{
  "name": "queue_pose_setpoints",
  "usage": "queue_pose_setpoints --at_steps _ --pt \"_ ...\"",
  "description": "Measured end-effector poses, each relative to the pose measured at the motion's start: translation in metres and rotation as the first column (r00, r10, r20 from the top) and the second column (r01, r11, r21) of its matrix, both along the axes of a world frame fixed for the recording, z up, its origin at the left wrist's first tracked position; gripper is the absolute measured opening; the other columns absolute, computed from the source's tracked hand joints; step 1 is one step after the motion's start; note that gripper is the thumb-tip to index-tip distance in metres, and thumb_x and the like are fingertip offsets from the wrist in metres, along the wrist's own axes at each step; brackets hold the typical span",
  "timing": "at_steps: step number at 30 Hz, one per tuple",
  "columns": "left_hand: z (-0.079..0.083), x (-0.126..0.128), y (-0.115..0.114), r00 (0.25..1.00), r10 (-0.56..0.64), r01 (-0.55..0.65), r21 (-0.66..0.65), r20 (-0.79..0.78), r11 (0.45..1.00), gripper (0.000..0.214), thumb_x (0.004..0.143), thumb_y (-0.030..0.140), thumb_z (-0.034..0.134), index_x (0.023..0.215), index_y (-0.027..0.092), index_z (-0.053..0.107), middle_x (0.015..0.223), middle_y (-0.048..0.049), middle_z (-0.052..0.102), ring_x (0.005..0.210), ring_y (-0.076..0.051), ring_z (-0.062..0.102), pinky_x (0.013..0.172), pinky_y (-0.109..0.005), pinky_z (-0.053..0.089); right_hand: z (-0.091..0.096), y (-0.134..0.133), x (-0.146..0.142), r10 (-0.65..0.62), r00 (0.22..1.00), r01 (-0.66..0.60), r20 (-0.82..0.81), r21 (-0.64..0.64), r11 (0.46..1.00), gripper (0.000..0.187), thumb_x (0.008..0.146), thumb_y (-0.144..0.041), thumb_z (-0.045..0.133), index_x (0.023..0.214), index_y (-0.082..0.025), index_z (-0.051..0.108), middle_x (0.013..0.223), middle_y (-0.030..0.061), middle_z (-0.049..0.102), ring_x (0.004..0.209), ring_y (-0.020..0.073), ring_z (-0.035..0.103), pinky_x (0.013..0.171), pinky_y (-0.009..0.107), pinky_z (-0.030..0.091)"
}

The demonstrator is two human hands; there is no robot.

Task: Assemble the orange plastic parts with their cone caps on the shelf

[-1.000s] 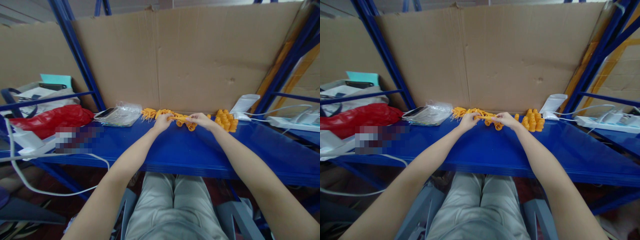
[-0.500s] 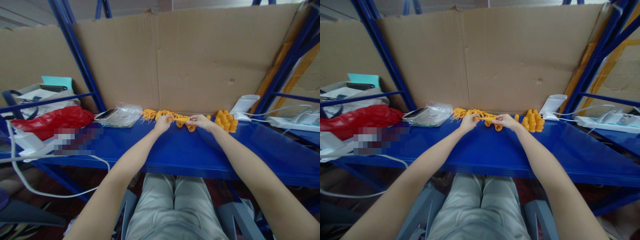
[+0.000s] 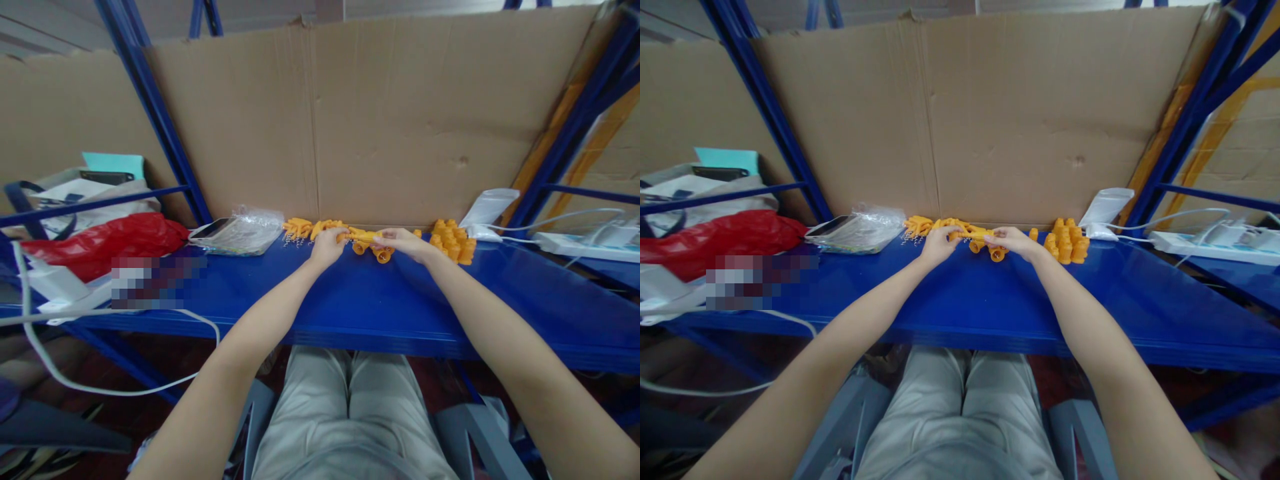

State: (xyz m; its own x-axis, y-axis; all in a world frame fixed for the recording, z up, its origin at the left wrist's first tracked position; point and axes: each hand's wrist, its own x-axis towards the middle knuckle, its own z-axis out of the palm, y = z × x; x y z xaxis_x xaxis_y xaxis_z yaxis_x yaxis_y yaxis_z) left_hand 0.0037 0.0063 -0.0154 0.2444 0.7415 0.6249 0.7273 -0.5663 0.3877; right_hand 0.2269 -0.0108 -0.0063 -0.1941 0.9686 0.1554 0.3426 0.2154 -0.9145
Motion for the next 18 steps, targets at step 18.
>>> queue_pose_setpoints --at_steps 18 --pt "0.0 -0.003 0.003 0.999 -0.01 0.01 -0.009 -0.048 1.0 0.028 0.087 0.012 0.063 0.11 0.022 0.076 0.116 -0.0052 0.076 0.113 -0.023 0.068 0.106 -0.04 0.049 -0.009 0.013 0.008 -0.02 0.991 0.005 0.133 0.106 0.994 0.06 0.094 -0.07 0.042 0.114 -0.024 0.074 0.119 0.0121 0.074 0.116 0.0302 0.067 0.105 0.048 0.047"
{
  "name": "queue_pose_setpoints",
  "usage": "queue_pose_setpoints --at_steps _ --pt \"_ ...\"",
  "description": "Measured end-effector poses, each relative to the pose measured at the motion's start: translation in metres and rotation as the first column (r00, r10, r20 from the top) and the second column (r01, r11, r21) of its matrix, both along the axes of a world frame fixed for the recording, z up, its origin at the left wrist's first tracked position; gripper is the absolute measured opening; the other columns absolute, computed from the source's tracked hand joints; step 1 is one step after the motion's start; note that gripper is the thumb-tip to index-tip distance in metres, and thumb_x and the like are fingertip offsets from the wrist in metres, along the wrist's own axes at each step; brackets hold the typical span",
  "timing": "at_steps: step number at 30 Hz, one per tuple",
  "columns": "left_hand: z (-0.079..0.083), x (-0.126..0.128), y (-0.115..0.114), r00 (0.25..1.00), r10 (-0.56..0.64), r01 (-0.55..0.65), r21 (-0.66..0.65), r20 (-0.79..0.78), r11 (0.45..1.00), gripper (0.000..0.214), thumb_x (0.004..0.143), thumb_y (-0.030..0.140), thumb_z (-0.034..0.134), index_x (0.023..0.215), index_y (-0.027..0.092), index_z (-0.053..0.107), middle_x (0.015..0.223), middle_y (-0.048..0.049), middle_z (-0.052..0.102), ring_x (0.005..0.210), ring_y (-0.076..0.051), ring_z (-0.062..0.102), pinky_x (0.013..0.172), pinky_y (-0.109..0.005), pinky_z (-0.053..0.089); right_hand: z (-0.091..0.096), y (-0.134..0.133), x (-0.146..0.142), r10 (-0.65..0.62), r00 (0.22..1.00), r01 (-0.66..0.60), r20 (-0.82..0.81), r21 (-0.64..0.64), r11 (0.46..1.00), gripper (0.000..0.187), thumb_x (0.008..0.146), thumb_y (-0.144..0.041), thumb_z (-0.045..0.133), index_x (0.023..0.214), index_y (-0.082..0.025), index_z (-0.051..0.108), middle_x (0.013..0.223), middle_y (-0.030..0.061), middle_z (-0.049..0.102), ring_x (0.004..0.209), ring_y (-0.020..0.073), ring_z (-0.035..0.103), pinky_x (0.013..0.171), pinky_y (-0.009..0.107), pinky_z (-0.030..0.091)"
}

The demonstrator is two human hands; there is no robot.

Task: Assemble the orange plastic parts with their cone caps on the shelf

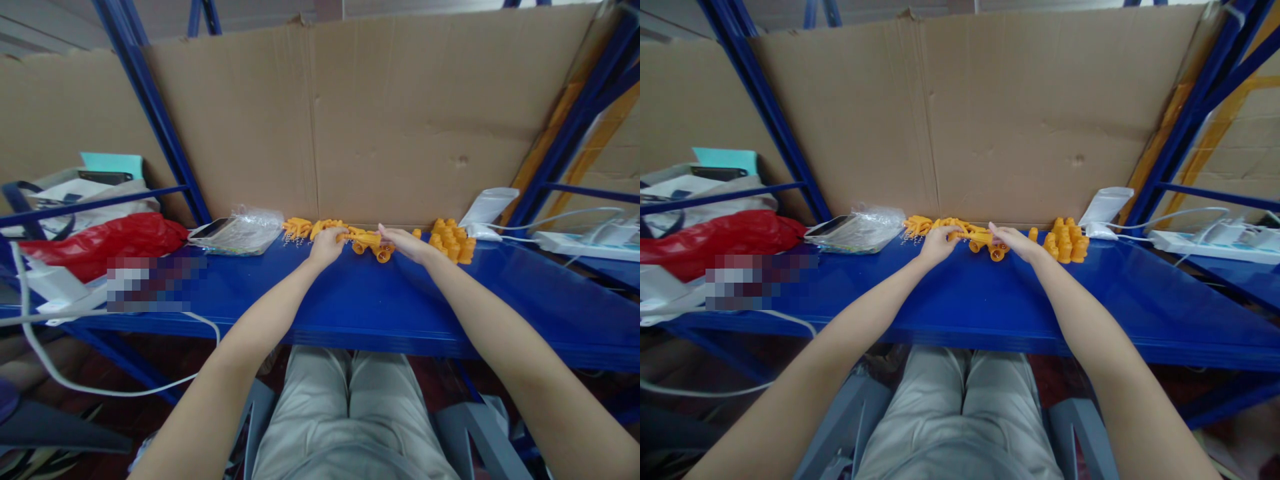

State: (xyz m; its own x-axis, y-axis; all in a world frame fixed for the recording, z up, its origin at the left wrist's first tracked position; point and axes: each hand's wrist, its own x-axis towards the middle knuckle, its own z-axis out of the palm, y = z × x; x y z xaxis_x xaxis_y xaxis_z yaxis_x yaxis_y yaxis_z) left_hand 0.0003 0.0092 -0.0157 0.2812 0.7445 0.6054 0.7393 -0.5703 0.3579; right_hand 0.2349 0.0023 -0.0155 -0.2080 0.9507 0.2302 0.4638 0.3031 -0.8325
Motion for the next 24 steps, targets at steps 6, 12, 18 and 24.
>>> queue_pose_setpoints --at_steps 6,12,18,24 --pt "0.001 0.001 -0.002 1.0 -0.004 0.004 -0.013 -0.007 1.0 0.027 0.087 0.011 0.064 0.108 0.023 0.076 0.115 -0.0042 0.076 0.111 -0.023 0.069 0.105 -0.039 0.05 -0.017 0.026 0.018 -0.297 0.925 0.251 0.235 0.208 0.945 0.062 0.096 -0.063 0.044 0.135 -0.019 0.061 0.146 0.0167 0.056 0.14 0.0325 0.047 0.117 0.049 0.034" --pt "0.0 0.001 -0.002 0.999 -0.023 0.023 0.0 -0.022 1.0 0.028 0.087 0.011 0.062 0.109 0.021 0.076 0.115 -0.0041 0.077 0.112 -0.021 0.069 0.106 -0.038 0.05 -0.025 0.022 0.021 -0.163 0.838 0.085 0.521 0.17 0.982 0.045 0.093 -0.038 0.057 0.133 -0.017 0.062 0.138 0.0167 0.063 0.13 0.0319 0.058 0.111 0.046 0.043" --pt "-0.001 0.003 -0.005 0.999 -0.005 0.004 -0.027 -0.049 1.0 0.031 0.087 0.013 0.062 0.113 0.021 0.076 0.117 -0.005 0.076 0.11 -0.022 0.07 0.103 -0.037 0.052 -0.021 0.011 0.016 -0.09 0.823 0.014 0.561 0.137 0.99 0.05 0.081 -0.033 0.07 0.129 -0.022 0.063 0.126 0.0121 0.071 0.11 0.0305 0.07 0.095 0.038 0.055" --pt "-0.001 0.004 -0.009 0.993 -0.007 -0.001 -0.073 -0.115 0.997 0.03 0.086 0.019 0.064 0.112 0.023 0.077 0.113 -0.0052 0.077 0.112 -0.024 0.069 0.105 -0.04 0.052 -0.023 0.015 0.018 -0.096 0.833 0.019 0.545 0.145 0.989 0.052 0.078 -0.033 0.073 0.129 -0.023 0.063 0.124 0.011 0.072 0.112 0.0317 0.069 0.1 0.04 0.052"
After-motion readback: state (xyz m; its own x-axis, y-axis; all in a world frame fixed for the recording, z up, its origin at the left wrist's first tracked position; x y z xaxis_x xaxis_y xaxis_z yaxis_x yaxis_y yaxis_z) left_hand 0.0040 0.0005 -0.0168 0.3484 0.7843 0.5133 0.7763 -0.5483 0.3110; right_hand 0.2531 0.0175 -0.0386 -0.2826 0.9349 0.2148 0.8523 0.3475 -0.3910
